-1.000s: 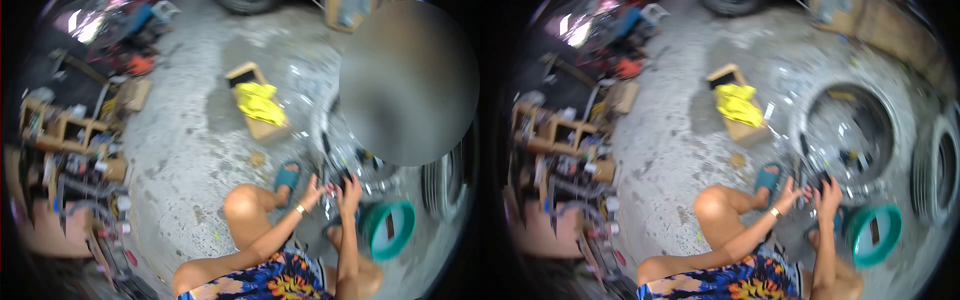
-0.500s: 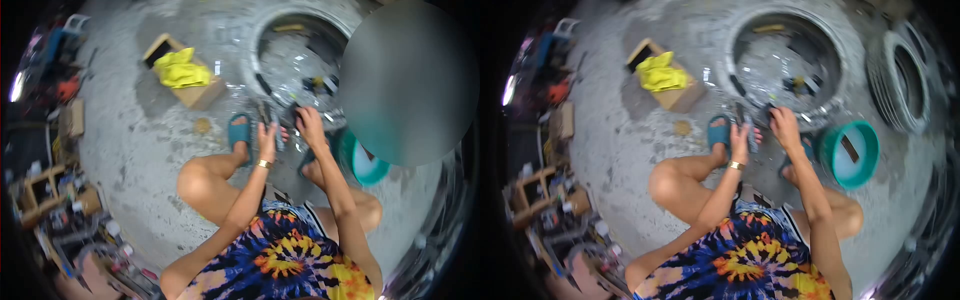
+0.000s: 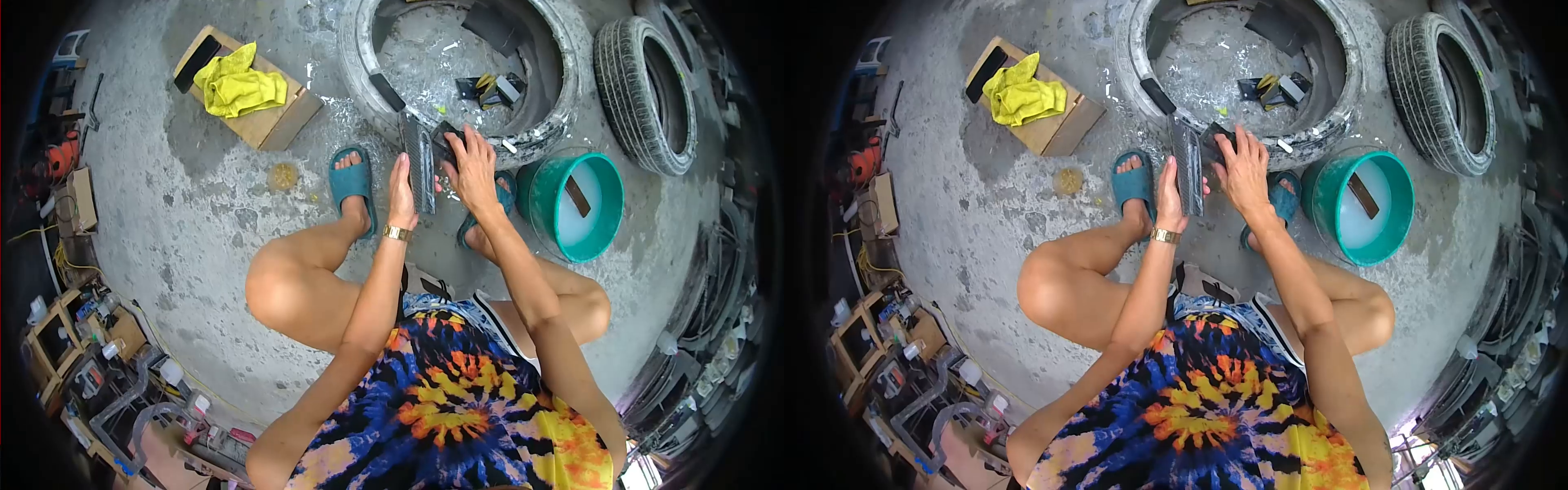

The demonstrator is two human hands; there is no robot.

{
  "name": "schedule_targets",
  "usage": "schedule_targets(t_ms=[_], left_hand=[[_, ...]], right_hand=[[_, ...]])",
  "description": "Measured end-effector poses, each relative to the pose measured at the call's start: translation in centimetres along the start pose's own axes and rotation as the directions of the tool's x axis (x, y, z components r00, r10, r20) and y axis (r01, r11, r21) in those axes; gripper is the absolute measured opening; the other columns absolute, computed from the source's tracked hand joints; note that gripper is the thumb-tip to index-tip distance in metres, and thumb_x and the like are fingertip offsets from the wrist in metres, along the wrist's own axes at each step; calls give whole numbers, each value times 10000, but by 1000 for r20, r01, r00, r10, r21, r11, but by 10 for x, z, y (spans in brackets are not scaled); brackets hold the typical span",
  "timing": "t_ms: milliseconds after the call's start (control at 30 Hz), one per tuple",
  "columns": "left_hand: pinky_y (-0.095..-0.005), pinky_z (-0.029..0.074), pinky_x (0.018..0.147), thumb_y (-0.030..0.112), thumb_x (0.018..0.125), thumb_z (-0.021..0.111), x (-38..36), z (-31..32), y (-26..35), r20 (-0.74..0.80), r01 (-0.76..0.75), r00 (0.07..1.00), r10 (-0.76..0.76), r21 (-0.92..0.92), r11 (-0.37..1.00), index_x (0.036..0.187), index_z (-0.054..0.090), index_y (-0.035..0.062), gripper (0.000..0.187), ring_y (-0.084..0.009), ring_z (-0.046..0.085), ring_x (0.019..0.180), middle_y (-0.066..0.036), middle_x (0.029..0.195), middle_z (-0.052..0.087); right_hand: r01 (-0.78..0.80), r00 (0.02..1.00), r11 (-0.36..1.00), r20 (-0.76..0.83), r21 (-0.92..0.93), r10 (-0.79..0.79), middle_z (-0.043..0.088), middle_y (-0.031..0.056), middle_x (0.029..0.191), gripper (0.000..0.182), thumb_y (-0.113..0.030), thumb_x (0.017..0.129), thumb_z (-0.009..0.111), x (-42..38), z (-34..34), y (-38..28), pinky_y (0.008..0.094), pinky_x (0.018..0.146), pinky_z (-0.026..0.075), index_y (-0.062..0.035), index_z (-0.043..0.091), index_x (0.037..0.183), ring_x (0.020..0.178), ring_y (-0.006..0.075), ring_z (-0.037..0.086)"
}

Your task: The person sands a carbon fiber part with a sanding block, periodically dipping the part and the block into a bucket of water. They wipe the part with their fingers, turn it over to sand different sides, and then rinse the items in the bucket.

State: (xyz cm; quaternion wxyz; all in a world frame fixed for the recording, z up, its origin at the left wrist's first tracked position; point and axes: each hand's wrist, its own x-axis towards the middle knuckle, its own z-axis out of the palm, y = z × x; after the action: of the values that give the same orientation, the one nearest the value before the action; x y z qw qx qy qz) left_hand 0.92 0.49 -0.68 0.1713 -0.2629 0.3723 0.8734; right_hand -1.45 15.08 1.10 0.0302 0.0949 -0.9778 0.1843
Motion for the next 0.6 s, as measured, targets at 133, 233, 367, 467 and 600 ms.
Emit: schedule_targets(t_ms=[133,233,367,467,600], left_hand=[[-296,545,570,441,994,420,1,9,-7,54,-7,999,6,27,1000,1095,542,60,412,-176,642,636,-92,846,641],[-281,536,716,448,985,450,5,12,-15,99,12,995,-15,38,999,1169,523,41,452,-150,642,815,-68,976,632],[-264,407,956,442,983,470,1,30,-25,-26,-55,998,60,159,986,1274,493,1,528,-123,537,1089,-36,1179,588],[-264,421,931,403,986,489,8,27,-38,41,-60,997,59,12,998,1248,521,13,472,-113,546,1054,-33,1163,594],[-260,397,867,372,1001,476,5,31,-50,-91,-67,993,70,36,997,1123,572,25,380,-73,485,954,2,1025,571]], right_hand=[[11,999,998,51,65,-15,559,106,1110,415,-111,811,641,3,-12,10,424,905,408,-129,566,1219,1085,311,518],[-71,997,987,-20,145,74,579,117,979,359,-103,837,627,-6,-40,10,425,811,455,-104,587,1193,960,321,570],[-239,966,918,-20,316,258,597,174,966,290,-109,878,598,-36,-66,4,432,788,468,-59,586,1163,905,382,587],[-433,890,776,81,458,449,598,200,1017,243,-112,899,565,-52,-70,1,427,813,462,-36,586,1129,935,397,579],[-385,917,834,67,395,392,585,200,996,240,-119,905,554,-49,-65,-20,438,780,463,-25,585,1123,923,399,582]])
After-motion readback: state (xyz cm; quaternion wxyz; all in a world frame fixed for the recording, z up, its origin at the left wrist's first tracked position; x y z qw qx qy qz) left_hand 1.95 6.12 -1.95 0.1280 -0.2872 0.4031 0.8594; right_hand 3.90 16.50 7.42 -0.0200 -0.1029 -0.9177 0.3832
